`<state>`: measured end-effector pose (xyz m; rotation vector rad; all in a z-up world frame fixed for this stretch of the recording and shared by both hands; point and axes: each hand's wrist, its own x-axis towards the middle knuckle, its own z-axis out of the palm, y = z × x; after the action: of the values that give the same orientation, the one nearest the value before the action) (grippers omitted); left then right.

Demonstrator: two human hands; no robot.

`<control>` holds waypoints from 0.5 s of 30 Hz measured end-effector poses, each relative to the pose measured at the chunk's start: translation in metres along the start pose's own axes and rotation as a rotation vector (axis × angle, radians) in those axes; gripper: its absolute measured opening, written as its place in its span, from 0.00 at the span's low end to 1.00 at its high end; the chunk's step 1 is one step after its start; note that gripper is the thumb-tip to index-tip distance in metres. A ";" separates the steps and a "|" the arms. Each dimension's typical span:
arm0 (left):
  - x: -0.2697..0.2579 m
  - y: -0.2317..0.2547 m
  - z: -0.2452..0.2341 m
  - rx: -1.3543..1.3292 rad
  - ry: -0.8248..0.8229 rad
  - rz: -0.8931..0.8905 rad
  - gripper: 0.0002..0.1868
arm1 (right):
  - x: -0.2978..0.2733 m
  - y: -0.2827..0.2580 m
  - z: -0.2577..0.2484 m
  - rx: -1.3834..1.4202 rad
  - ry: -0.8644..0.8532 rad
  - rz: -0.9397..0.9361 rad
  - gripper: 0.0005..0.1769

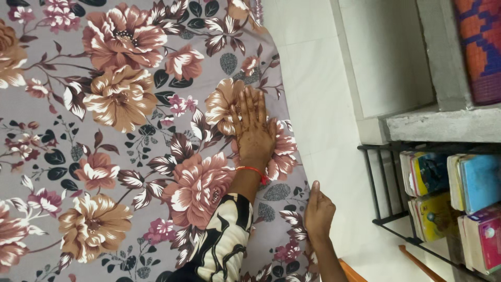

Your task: The person spreads a floral-patterned sheet over a bed and smooths it out by hand before tucking the edges under the mattress.

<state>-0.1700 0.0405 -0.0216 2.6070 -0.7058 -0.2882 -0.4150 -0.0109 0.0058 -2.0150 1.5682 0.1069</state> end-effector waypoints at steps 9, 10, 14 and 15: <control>0.002 0.002 0.003 -0.004 0.001 -0.002 0.39 | -0.038 0.023 -0.019 -0.114 -0.069 0.188 0.41; 0.003 0.002 0.003 0.000 0.003 0.001 0.39 | -0.042 0.027 -0.018 -0.078 -0.041 0.200 0.40; 0.005 -0.001 0.003 0.004 0.009 -0.003 0.39 | -0.036 0.038 -0.017 0.004 0.028 0.070 0.42; 0.004 0.001 0.004 0.002 0.002 -0.002 0.39 | -0.036 0.039 -0.018 -0.026 0.007 0.045 0.42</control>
<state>-0.1677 0.0364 -0.0253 2.6101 -0.7033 -0.2854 -0.4668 0.0065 0.0199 -2.0023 1.6248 0.1377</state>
